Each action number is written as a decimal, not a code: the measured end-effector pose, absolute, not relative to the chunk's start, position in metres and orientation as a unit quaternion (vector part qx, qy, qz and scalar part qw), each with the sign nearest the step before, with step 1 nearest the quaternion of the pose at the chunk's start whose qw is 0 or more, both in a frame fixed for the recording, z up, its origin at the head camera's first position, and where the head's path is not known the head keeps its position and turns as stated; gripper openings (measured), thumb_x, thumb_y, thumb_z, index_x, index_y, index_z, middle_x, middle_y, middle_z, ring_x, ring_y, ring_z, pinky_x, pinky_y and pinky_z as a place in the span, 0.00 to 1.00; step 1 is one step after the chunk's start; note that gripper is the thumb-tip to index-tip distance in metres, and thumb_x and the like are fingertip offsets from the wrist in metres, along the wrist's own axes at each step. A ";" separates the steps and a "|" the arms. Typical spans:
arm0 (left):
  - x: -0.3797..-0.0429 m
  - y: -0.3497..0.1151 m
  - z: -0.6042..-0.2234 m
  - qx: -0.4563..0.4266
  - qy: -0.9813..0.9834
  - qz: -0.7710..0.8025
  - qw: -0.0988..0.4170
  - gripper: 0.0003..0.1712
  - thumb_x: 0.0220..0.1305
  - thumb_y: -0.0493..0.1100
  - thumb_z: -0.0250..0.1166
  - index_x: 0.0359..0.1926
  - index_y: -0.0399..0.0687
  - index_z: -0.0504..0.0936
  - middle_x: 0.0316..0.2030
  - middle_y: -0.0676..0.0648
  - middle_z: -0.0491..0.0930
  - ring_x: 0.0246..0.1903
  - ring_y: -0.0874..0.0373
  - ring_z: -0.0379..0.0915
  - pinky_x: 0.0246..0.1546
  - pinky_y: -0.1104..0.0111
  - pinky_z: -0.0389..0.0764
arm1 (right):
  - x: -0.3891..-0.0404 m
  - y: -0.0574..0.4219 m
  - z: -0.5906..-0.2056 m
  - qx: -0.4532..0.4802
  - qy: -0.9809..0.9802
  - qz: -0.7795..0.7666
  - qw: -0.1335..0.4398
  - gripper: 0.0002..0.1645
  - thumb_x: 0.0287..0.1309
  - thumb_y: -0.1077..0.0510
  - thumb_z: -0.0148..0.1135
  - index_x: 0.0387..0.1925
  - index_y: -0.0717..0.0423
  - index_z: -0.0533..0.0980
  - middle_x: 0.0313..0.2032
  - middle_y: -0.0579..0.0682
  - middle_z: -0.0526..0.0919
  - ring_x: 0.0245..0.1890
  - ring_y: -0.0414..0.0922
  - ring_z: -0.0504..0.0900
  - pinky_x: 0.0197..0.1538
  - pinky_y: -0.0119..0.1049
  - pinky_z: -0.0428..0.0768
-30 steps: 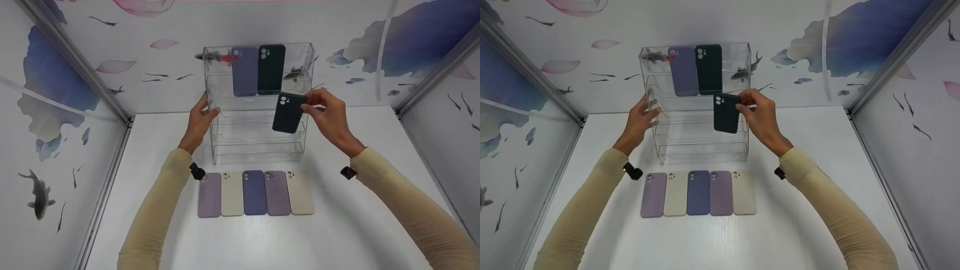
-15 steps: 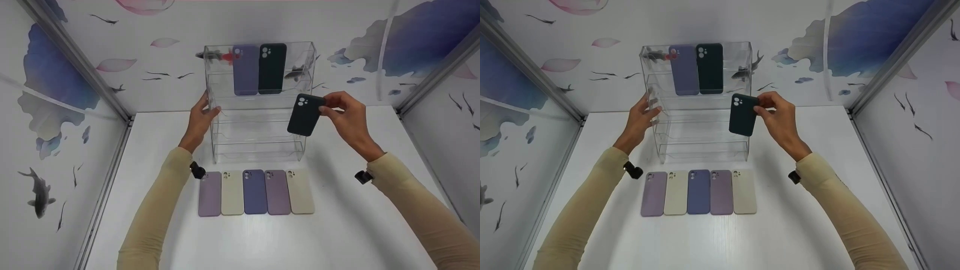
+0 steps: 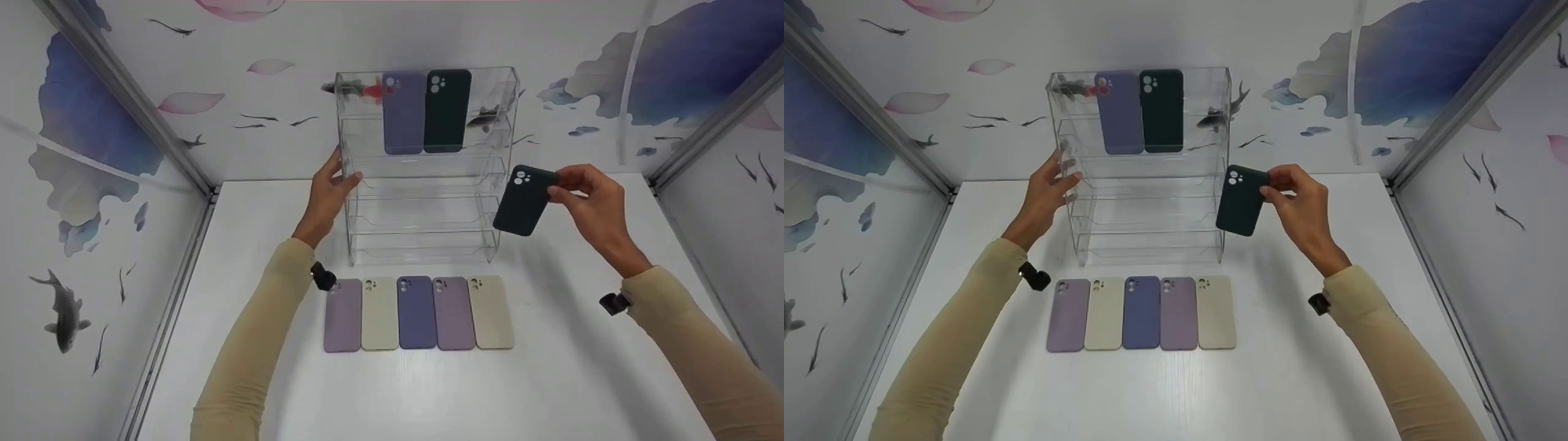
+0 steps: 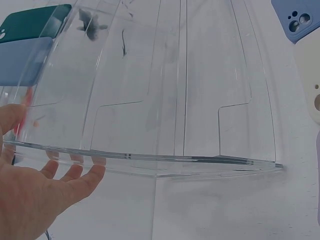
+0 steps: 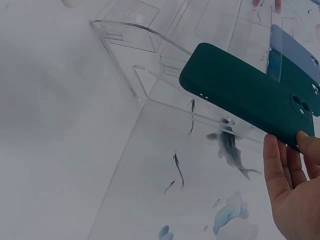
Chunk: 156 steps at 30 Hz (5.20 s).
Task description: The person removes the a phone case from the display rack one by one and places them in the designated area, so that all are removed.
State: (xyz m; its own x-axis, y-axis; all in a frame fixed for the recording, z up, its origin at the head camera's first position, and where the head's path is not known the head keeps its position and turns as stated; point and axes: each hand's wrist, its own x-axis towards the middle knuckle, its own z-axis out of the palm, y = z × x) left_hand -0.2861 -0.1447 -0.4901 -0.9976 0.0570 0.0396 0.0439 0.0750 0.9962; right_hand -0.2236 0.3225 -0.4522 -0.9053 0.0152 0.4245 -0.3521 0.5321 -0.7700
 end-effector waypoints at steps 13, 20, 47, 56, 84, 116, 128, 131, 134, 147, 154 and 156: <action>-0.286 -0.143 -0.490 0.030 0.738 0.674 0.003 0.47 0.82 0.45 0.67 0.90 0.61 0.51 0.83 0.41 0.63 0.71 0.49 0.76 0.68 0.53 0.81 | -0.203 0.345 -0.481 0.093 -0.853 0.487 0.165 0.19 0.66 0.78 0.71 0.57 0.74 0.81 0.46 0.67 0.85 0.42 0.34 0.87 0.47 0.20 0.85; -0.286 -0.143 -0.491 0.032 0.734 0.678 0.003 0.47 0.82 0.45 0.67 0.90 0.62 0.51 0.83 0.42 0.64 0.70 0.50 0.77 0.68 0.53 0.81 | -0.188 0.359 -0.499 0.090 -0.864 0.475 0.142 0.17 0.68 0.73 0.73 0.56 0.69 0.83 0.45 0.63 0.87 0.42 0.34 0.87 0.47 0.20 0.85; -0.286 -0.144 -0.491 0.041 0.731 0.681 0.007 0.48 0.82 0.45 0.66 0.91 0.60 0.50 0.83 0.40 0.62 0.73 0.49 0.74 0.69 0.54 0.80 | -0.162 0.377 -0.539 0.073 -0.883 0.463 0.032 0.18 0.69 0.73 0.72 0.58 0.71 0.81 0.46 0.66 0.87 0.41 0.37 0.89 0.42 0.29 0.89; -0.287 -0.144 -0.492 0.042 0.732 0.680 0.007 0.47 0.82 0.45 0.66 0.90 0.61 0.51 0.82 0.43 0.65 0.71 0.50 0.75 0.69 0.55 0.80 | -0.160 0.379 -0.547 0.076 -0.878 0.472 0.018 0.19 0.69 0.71 0.73 0.59 0.70 0.82 0.46 0.66 0.87 0.41 0.38 0.89 0.42 0.29 0.90; -0.286 -0.145 -0.491 0.036 0.730 0.683 0.007 0.47 0.82 0.45 0.67 0.90 0.64 0.53 0.82 0.43 0.66 0.69 0.50 0.78 0.71 0.54 0.78 | -0.151 0.369 -0.580 0.047 -0.898 0.431 -0.078 0.20 0.74 0.66 0.70 0.63 0.70 0.81 0.47 0.63 0.87 0.45 0.55 0.89 0.45 0.27 0.88; -0.287 -0.142 -0.491 0.028 0.736 0.677 -0.002 0.46 0.82 0.42 0.66 0.90 0.61 0.53 0.83 0.39 0.63 0.69 0.49 0.78 0.66 0.53 0.82 | -0.154 0.365 -0.584 0.054 -0.909 0.403 -0.096 0.16 0.76 0.63 0.69 0.58 0.70 0.84 0.49 0.63 0.90 0.46 0.55 0.90 0.44 0.25 0.85; -0.288 -0.143 -0.491 0.025 0.734 0.679 0.005 0.48 0.81 0.43 0.67 0.90 0.62 0.52 0.82 0.38 0.63 0.68 0.48 0.78 0.67 0.51 0.81 | -0.173 0.364 -0.536 0.091 -0.911 0.402 0.010 0.14 0.75 0.60 0.72 0.55 0.66 0.87 0.46 0.60 0.92 0.37 0.35 0.90 0.42 0.19 0.82; -0.288 -0.143 -0.490 0.024 0.734 0.679 0.005 0.47 0.82 0.44 0.67 0.90 0.63 0.52 0.82 0.40 0.65 0.67 0.49 0.78 0.66 0.52 0.82 | -0.179 0.361 -0.521 0.097 -0.908 0.406 0.036 0.13 0.75 0.59 0.72 0.54 0.64 0.87 0.46 0.60 0.92 0.37 0.35 0.90 0.43 0.17 0.81; -0.288 -0.144 -0.490 0.023 0.734 0.679 0.004 0.47 0.81 0.44 0.68 0.90 0.64 0.53 0.81 0.42 0.66 0.66 0.50 0.79 0.65 0.53 0.83 | -0.185 0.358 -0.507 0.106 -0.904 0.410 0.057 0.13 0.75 0.60 0.73 0.54 0.64 0.87 0.47 0.60 0.91 0.39 0.36 0.89 0.46 0.15 0.80; -0.287 -0.143 -0.490 0.019 0.732 0.681 0.005 0.47 0.82 0.44 0.68 0.90 0.65 0.53 0.82 0.41 0.65 0.69 0.49 0.78 0.67 0.52 0.82 | -0.211 0.341 -0.459 0.142 -0.885 0.427 0.121 0.14 0.74 0.63 0.72 0.57 0.63 0.87 0.50 0.60 0.90 0.47 0.29 0.83 0.53 0.14 0.78; -0.286 -0.144 -0.490 0.020 0.738 0.674 0.006 0.48 0.82 0.45 0.68 0.90 0.62 0.51 0.83 0.42 0.63 0.72 0.49 0.75 0.69 0.54 0.80 | -0.230 0.329 -0.442 0.155 -0.879 0.428 0.143 0.13 0.74 0.63 0.72 0.56 0.63 0.88 0.50 0.61 0.89 0.47 0.28 0.84 0.53 0.17 0.80; -0.286 -0.144 -0.490 0.020 0.737 0.676 0.004 0.48 0.81 0.44 0.68 0.90 0.62 0.52 0.83 0.41 0.63 0.72 0.48 0.75 0.69 0.54 0.80 | -0.236 0.325 -0.437 0.155 -0.881 0.423 0.143 0.14 0.74 0.62 0.72 0.56 0.63 0.88 0.50 0.60 0.89 0.47 0.28 0.83 0.53 0.17 0.80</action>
